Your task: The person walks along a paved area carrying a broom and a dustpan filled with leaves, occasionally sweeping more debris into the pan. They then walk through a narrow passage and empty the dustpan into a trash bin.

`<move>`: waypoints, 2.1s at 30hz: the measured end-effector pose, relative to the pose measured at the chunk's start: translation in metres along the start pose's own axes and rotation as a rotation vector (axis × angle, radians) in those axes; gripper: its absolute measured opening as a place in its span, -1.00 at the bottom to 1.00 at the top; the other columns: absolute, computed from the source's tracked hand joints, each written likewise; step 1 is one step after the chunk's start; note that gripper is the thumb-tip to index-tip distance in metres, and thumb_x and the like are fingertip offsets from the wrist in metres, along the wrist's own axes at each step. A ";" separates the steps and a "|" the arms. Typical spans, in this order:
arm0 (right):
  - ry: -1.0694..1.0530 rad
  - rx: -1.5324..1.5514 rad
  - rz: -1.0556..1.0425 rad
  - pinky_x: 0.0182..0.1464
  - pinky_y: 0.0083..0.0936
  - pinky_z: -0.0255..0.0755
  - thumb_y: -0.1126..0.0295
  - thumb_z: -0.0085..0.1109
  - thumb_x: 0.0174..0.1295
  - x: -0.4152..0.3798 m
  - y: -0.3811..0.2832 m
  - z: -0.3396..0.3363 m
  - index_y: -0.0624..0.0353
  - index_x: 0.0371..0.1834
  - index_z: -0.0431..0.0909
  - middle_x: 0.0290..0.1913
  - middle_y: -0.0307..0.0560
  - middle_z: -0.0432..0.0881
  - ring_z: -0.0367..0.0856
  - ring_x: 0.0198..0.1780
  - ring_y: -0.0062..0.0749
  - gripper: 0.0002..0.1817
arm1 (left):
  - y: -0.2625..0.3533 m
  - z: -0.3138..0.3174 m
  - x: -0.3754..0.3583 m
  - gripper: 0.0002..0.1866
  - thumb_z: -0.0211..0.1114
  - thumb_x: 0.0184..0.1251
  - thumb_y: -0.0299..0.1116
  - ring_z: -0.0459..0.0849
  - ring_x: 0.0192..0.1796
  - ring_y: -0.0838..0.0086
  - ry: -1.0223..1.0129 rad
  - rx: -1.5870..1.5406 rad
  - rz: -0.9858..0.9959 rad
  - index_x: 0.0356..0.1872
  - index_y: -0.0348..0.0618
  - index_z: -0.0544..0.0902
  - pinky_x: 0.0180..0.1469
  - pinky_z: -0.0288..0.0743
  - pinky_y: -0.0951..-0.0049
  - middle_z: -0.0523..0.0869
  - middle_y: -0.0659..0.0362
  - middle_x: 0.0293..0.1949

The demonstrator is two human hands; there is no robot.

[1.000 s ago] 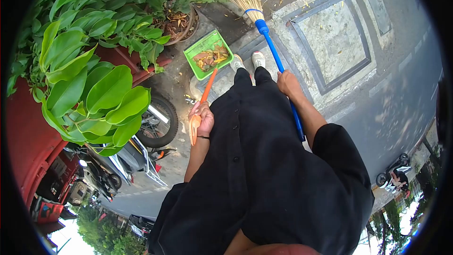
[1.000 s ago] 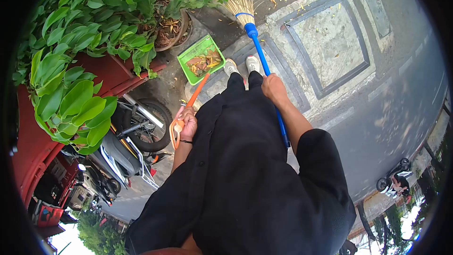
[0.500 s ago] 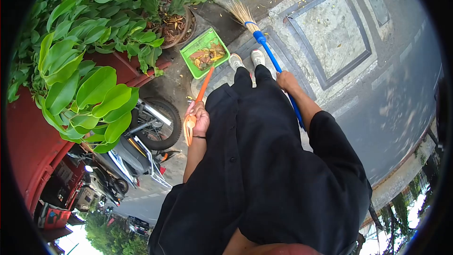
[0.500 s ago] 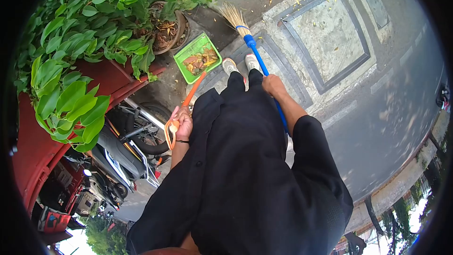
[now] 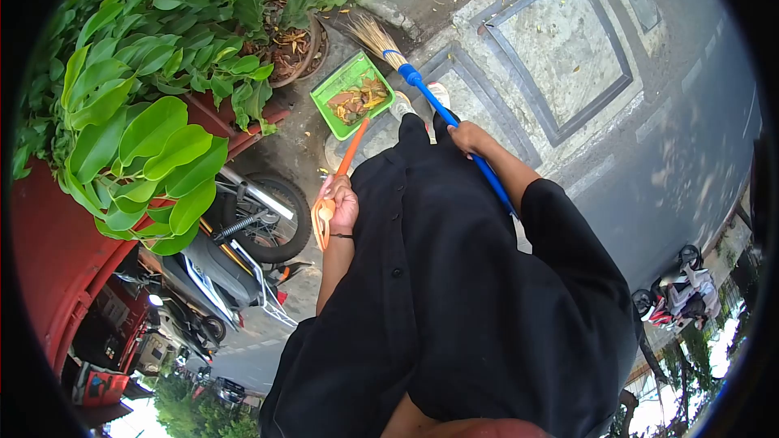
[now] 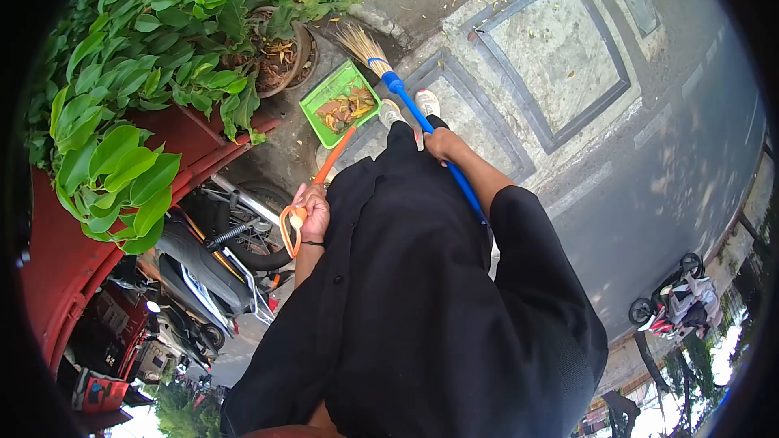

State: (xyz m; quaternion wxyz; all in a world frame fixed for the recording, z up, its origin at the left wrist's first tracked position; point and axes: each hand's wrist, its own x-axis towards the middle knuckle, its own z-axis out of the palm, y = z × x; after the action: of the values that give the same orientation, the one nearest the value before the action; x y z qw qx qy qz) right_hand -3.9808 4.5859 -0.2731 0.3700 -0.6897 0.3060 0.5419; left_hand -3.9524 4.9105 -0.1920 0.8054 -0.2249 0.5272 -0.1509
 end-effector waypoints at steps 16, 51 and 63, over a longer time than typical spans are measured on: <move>0.293 -0.141 0.179 -0.39 -0.21 0.48 0.10 -0.26 0.33 -0.189 0.087 -0.048 0.52 -0.33 0.43 -0.53 0.33 0.55 0.58 -0.60 -0.01 -0.45 | 0.002 0.003 0.046 -0.83 -0.12 0.35 -0.46 0.26 -0.66 0.63 0.061 0.208 -0.105 -0.48 -0.22 0.28 -0.67 0.06 0.64 0.28 0.28 -0.65; 0.251 0.505 0.341 -0.54 -0.32 0.41 0.52 -0.14 -0.14 -0.032 0.287 -0.315 0.49 -0.52 0.51 -0.64 0.15 0.55 0.57 -0.62 -0.14 -0.76 | -0.314 0.061 0.255 -0.82 -0.04 0.30 -0.44 0.32 -0.71 0.64 0.220 0.172 -0.140 -0.51 -0.19 0.29 -0.69 0.07 0.64 0.33 0.27 -0.70; 0.382 0.916 0.322 -0.68 -0.40 0.26 0.27 0.09 0.13 -0.069 0.222 -0.424 0.32 -0.67 0.42 -0.75 -0.06 0.44 0.39 -0.77 -0.41 -0.65 | -0.356 0.139 0.428 -0.78 -0.08 0.34 -0.42 0.29 -0.71 0.60 0.312 0.313 -0.164 -0.55 -0.19 0.31 -0.69 0.04 0.64 0.32 0.27 -0.74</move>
State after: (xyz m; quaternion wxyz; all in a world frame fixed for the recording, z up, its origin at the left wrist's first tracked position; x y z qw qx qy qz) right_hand -3.9577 4.1106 -0.1870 0.4832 -0.4880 0.6761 0.2669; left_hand -3.6563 4.4291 -0.2928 0.7244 -0.1131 0.5953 -0.3287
